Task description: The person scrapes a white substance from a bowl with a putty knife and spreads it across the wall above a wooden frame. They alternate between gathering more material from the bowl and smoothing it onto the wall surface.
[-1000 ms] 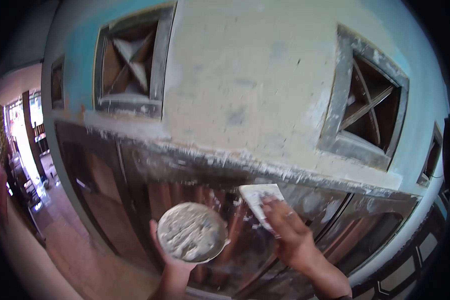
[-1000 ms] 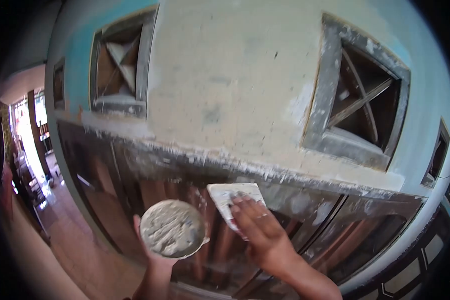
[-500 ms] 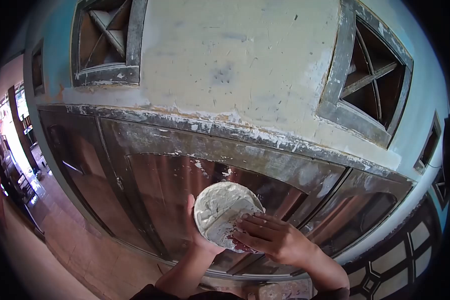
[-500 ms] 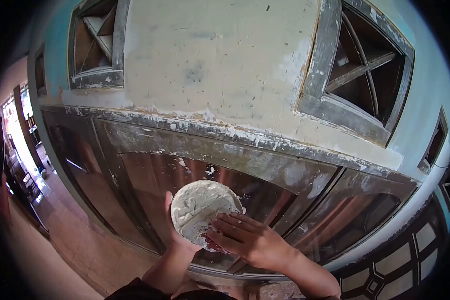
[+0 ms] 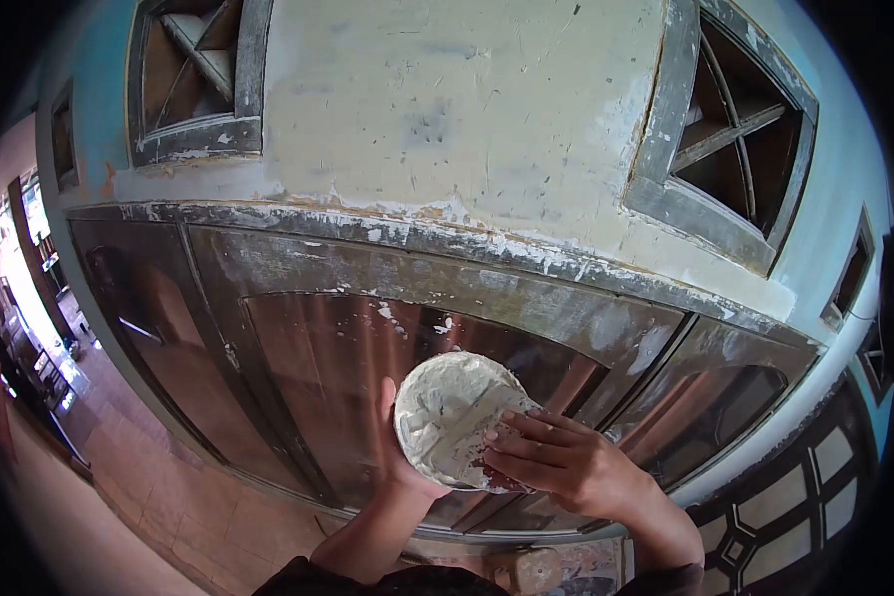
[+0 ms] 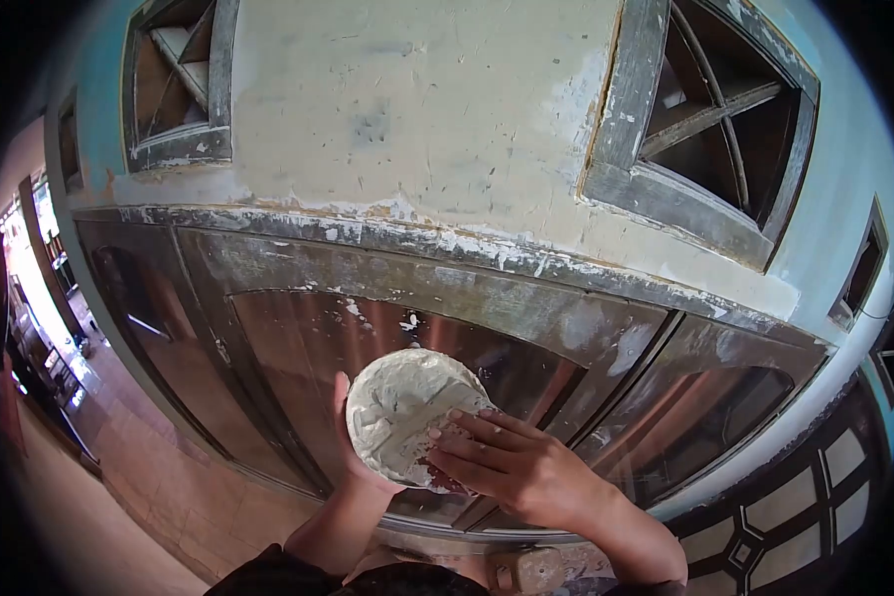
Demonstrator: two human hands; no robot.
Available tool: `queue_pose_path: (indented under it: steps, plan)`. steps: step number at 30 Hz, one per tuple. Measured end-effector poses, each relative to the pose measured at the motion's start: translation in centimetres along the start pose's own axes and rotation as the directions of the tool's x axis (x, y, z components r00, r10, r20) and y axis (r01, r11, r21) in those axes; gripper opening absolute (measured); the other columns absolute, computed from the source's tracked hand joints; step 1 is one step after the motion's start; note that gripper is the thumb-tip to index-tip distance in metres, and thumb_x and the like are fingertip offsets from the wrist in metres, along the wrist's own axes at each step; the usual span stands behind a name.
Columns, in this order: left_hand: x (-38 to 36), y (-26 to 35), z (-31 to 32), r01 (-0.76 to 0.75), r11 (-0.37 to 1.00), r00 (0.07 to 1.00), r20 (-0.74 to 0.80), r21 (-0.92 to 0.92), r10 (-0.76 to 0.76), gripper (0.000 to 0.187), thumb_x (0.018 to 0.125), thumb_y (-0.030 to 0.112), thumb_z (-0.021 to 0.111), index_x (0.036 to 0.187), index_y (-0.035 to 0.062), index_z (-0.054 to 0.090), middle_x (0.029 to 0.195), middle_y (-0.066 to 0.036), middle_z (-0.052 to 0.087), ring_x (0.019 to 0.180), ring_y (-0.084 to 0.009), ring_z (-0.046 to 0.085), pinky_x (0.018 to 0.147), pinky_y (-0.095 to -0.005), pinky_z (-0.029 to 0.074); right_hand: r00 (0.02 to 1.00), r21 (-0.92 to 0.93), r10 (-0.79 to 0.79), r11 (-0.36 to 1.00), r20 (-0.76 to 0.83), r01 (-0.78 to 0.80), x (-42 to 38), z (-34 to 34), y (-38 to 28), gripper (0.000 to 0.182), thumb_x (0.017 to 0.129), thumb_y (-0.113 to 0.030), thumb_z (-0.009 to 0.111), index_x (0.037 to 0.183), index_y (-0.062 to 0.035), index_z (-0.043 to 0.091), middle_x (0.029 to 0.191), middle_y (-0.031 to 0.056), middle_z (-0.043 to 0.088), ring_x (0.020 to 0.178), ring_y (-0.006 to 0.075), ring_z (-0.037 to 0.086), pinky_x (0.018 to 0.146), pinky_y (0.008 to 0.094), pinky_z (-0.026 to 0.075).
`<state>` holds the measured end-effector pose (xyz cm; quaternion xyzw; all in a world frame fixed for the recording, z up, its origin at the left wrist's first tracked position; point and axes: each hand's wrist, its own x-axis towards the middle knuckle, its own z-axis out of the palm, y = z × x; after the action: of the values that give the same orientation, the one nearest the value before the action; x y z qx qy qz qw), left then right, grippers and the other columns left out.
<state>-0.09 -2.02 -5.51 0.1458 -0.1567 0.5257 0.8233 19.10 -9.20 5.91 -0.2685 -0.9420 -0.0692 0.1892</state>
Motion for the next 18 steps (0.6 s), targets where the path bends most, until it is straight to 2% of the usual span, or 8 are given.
queue_pose_path:
  steps: [2,4,5,10,14,18]
  plan:
    - [0.0,-0.1,0.3,0.016,0.999,1.000,0.021,-0.042,-0.015,0.087,0.097,0.073,0.032,0.147,0.0032,0.048,0.140,-0.020,0.059,0.124,-0.0388,0.060,0.108,-0.0521,0.045,1.000,0.049,-0.006,0.999,0.015,0.005,0.1,-0.2,0.0,0.045,0.085,-0.012,0.064,0.130,-0.0076,0.067,0.132,0.0100,0.067,0.125,0.0306,0.063,0.110,0.0466,0.048]
    - [0.1,0.1,0.2,-0.043,0.994,0.999,0.017,0.097,0.041,0.085,0.098,0.071,0.032,0.147,0.0040,0.049,0.141,-0.019,0.059,0.125,-0.0382,0.058,0.108,-0.0525,0.044,1.000,0.039,-0.012,0.999,0.011,0.011,0.0,0.2,-0.1,0.046,0.084,-0.011,0.064,0.129,-0.0074,0.067,0.132,0.0100,0.067,0.125,0.0307,0.063,0.110,0.0468,0.048]
    - [0.1,0.0,0.1,-0.041,0.994,0.999,0.019,0.098,0.040,0.085,0.098,0.071,0.032,0.147,0.0040,0.049,0.141,-0.019,0.059,0.125,-0.0382,0.058,0.108,-0.0525,0.044,1.000,0.029,-0.020,0.999,0.010,0.019,-0.1,0.3,-0.2,0.046,0.083,-0.011,0.065,0.129,-0.0072,0.067,0.132,0.0100,0.067,0.125,0.0308,0.063,0.110,0.0470,0.048]
    - [0.2,-0.7,0.0,-0.018,0.999,1.000,-0.004,-0.028,0.018,0.083,0.099,0.070,0.032,0.148,0.0039,0.048,0.142,-0.020,0.058,0.126,-0.0390,0.058,0.108,-0.0528,0.044,1.000,0.042,-0.007,0.999,-0.017,0.007,-0.5,-0.5,0.2,0.045,0.084,-0.010,0.065,0.128,-0.0067,0.067,0.131,0.0099,0.068,0.125,0.0308,0.063,0.110,0.0477,0.048]
    - [0.7,-0.7,0.1,-0.038,0.997,0.999,-0.032,0.063,0.040,0.084,0.099,0.070,0.032,0.147,0.0034,0.049,0.141,-0.020,0.058,0.126,-0.0394,0.058,0.108,-0.0534,0.044,1.000,0.053,0.010,0.999,-0.012,-0.010,-1.0,0.0,0.2,0.043,0.085,-0.011,0.066,0.128,-0.0072,0.068,0.130,0.0091,0.068,0.124,0.0303,0.063,0.109,0.0472,0.049]
    - [0.8,-0.7,-0.1,-0.017,1.000,1.000,-0.005,0.000,0.017,0.085,0.099,0.070,0.032,0.146,0.0029,0.050,0.141,-0.020,0.059,0.124,-0.0394,0.059,0.108,-0.0528,0.045,0.999,0.027,0.009,1.000,-0.041,-0.008,-1.8,0.0,0.6,0.043,0.086,-0.011,0.066,0.128,-0.0076,0.067,0.130,0.0089,0.068,0.124,0.0308,0.063,0.108,0.0470,0.049]
